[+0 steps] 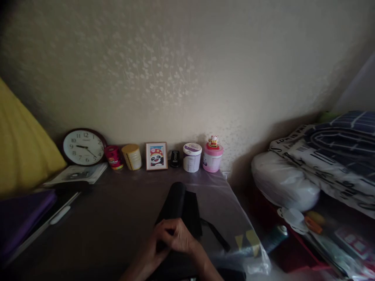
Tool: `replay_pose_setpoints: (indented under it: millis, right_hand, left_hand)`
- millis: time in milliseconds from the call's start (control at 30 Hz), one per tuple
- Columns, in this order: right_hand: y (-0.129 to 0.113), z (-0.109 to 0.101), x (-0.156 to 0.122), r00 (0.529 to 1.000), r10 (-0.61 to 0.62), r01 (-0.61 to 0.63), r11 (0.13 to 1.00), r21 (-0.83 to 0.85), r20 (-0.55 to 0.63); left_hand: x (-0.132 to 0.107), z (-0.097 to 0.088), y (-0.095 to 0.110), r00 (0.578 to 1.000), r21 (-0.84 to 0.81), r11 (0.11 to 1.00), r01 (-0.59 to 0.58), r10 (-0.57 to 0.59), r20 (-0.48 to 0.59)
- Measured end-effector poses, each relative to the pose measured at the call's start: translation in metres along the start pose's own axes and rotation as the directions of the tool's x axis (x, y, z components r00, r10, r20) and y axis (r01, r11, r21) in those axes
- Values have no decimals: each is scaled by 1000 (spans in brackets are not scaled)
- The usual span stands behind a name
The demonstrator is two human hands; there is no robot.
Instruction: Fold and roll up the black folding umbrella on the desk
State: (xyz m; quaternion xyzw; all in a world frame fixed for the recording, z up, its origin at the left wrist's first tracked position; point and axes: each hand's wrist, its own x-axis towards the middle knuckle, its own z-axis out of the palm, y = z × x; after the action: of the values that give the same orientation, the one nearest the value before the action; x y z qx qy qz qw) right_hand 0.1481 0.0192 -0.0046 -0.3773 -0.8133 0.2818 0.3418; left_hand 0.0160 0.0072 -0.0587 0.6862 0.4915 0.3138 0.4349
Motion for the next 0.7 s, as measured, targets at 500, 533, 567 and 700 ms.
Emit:
replay_pose_setpoints:
  millis: [500,533,567,700]
  right_hand:
    - [96,-33,35,725,272,-537,799,-272,-632]
    - [100,-40,27,670,311,-584,781,-220,-675]
    - [103,-46,18,627,340,-618,765,-181,-701]
    - [105,-52,-20,535,435,-695,714,-85,-724]
  left_hand:
    - [-8,-3,10,986,358,927,109,-146,80]
    - [-8,-3,10,985,360,927,109,-148,83]
    - [-8,-3,10,985,362,926,108,-149,86]
    - [-8,-2,11,984,375,918,125,-165,75]
